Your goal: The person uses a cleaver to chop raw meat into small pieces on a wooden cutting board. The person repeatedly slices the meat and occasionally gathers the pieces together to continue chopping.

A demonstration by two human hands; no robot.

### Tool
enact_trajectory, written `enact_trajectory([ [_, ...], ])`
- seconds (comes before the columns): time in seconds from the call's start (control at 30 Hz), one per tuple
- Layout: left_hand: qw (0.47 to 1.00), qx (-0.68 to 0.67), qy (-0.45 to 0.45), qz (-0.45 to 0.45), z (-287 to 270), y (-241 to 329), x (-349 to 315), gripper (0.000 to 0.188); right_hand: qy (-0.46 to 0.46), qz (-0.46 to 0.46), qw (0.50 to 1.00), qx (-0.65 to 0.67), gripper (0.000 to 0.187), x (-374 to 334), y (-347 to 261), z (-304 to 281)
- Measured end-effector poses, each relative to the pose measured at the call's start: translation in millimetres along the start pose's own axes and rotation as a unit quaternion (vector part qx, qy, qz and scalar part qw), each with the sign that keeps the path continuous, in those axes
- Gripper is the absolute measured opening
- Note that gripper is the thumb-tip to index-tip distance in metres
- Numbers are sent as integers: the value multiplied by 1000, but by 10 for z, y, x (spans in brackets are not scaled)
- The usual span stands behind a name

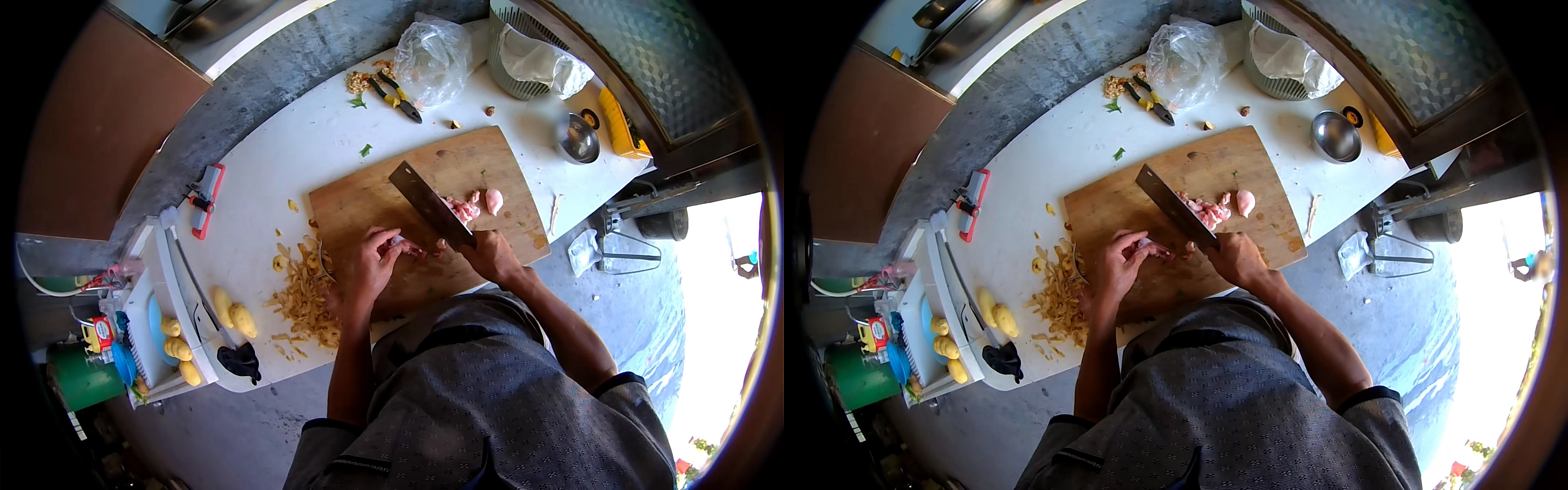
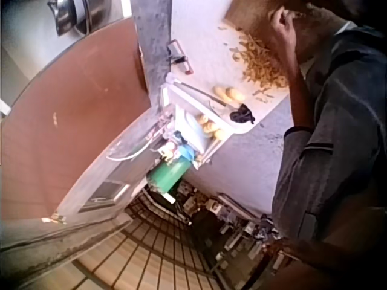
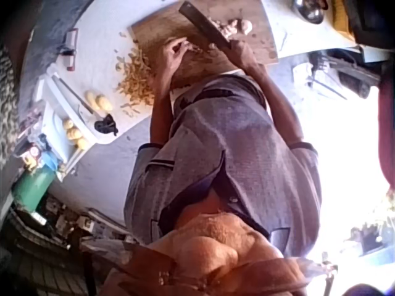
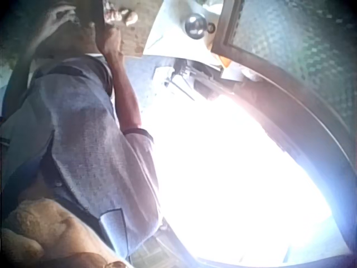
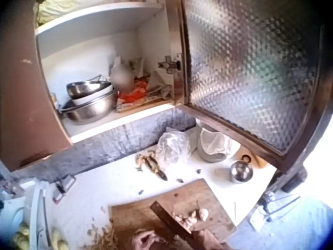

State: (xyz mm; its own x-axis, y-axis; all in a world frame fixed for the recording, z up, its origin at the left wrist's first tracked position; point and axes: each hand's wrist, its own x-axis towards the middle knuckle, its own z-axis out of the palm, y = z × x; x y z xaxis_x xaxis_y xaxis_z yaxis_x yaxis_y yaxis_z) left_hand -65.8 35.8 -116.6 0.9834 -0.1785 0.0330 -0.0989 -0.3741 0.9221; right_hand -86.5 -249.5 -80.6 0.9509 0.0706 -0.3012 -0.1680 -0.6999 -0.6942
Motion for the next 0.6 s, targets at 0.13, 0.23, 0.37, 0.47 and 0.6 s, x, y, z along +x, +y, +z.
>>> enact_trajectory([
  [0.13, 998, 59, -31, -6, 43, 77, 279, 25, 32, -14, 999, 12, 32, -25, -36, -63],
  [0.23, 994, 103, -25, 24, 148, -33, 522, 25, 29, -28, 999, 13, 29, -84, -207, -210],
  [0.37, 999, 36, -6, 7, 227, -324, 515, 34, 31, -44, 998, -19, 27, -183, -268, -276],
  [0.47, 996, -29, 25, -77, 292, -293, 295, 30, -21, -40, 997, -70, 23, -236, -337, -321],
  [0.6, 993, -68, 65, -70, 371, -144, 166, 24, -64, -67, 988, -121, 20, -155, -332, -215],
])
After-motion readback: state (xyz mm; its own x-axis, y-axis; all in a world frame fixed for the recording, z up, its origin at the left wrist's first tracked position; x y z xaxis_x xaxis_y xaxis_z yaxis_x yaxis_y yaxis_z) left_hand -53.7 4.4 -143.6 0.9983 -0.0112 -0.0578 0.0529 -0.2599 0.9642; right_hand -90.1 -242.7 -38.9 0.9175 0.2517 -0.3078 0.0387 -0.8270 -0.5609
